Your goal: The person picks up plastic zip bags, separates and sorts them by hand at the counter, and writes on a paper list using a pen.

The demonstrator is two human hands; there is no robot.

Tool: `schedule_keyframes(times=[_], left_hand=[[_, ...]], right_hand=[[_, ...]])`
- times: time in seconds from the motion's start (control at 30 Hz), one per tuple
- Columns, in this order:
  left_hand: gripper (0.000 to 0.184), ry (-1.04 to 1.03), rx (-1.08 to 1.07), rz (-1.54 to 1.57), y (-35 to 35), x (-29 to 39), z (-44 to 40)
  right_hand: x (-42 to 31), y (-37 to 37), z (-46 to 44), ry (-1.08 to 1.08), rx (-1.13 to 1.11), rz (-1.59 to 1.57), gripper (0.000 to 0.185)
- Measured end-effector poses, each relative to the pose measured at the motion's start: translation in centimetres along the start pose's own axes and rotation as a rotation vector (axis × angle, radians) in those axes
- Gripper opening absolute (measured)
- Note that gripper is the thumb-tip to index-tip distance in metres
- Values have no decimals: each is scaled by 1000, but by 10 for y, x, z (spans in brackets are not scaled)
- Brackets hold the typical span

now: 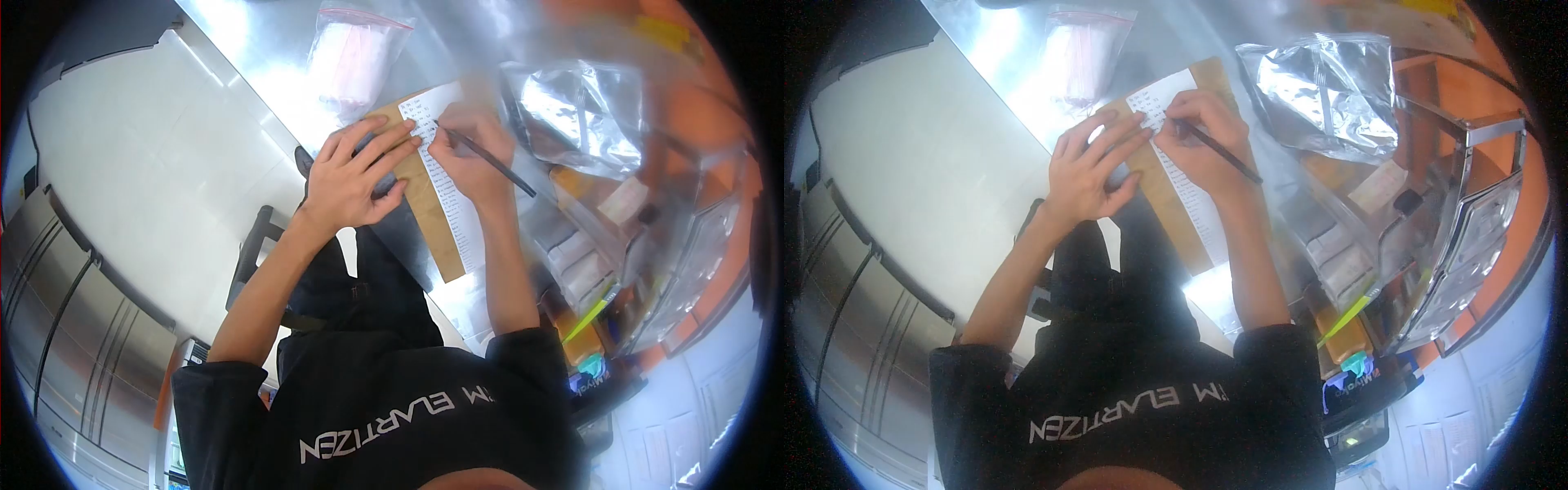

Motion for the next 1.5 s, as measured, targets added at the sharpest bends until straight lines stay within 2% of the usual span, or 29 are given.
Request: schedule_keyframes(times=[0.67,1.5], left_hand=[[48,6,6,16,-1,0,1],[46,-4,22,-11,0,-1,2]], right_hand=[[2,-1,0,100,45,-8,27],[4,-2,1,93,40,-9,27]])
Point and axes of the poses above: each hand's wrist, its own z-axis away from the middle knuckle, its own y-axis out of the back of the hand, x = y × z, the point moved 7 cm from there along -z, towards the middle knuckle
